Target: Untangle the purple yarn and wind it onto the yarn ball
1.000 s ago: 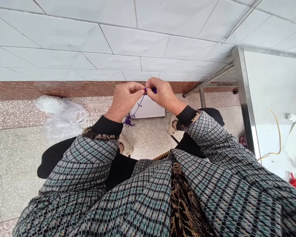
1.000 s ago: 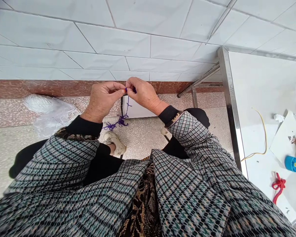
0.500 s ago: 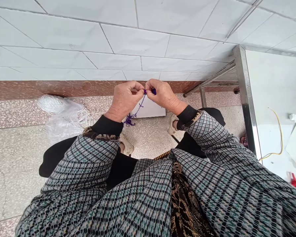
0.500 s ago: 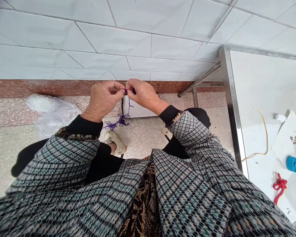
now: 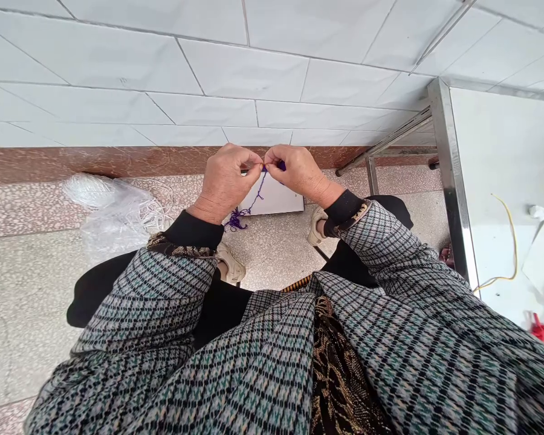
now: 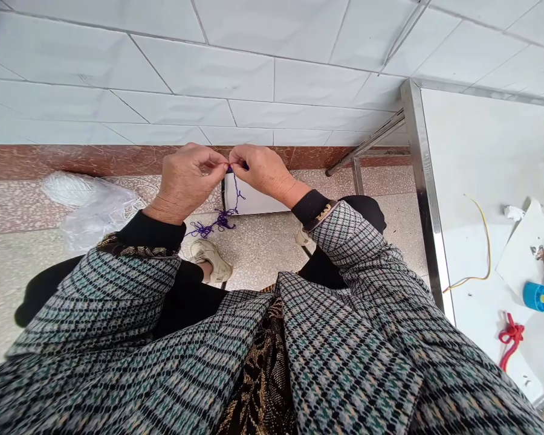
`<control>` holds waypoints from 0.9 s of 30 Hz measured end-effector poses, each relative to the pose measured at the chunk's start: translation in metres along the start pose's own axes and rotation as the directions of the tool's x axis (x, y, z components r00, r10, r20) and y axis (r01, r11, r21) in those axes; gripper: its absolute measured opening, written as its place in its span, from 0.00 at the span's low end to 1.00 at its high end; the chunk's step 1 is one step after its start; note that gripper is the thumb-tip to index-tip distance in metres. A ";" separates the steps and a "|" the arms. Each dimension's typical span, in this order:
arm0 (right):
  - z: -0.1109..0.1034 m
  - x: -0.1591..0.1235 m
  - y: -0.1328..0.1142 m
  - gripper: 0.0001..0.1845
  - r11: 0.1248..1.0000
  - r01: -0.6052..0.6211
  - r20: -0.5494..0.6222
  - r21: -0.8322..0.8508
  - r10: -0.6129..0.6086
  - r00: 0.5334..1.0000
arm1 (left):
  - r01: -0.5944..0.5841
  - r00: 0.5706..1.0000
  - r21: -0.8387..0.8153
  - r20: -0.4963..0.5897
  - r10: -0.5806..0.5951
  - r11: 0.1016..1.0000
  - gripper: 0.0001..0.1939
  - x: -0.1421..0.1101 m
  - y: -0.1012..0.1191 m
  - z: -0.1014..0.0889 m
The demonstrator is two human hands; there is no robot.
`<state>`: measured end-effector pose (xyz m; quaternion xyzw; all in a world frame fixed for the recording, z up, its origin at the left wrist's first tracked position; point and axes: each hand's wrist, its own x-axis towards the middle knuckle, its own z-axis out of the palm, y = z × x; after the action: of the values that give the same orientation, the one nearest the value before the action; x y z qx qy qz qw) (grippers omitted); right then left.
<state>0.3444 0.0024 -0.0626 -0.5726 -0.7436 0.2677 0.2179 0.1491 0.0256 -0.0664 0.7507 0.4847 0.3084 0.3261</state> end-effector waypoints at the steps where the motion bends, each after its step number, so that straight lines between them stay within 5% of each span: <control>1: 0.000 0.000 0.000 0.06 1.000 0.000 0.003 -0.005 0.000 1.000 | 0.005 1.000 0.004 0.004 -0.005 1.000 0.09 0.000 0.001 0.000; 27: -0.006 0.003 -0.005 0.03 0.971 -0.090 0.053 0.221 0.080 0.995 | -0.025 0.999 -0.092 -0.048 0.020 0.995 0.09 -0.001 0.002 0.003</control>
<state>0.3433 0.0053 -0.0549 -0.5697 -0.6882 0.3712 0.2528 0.1519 0.0233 -0.0672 0.7329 0.4690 0.3515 0.3454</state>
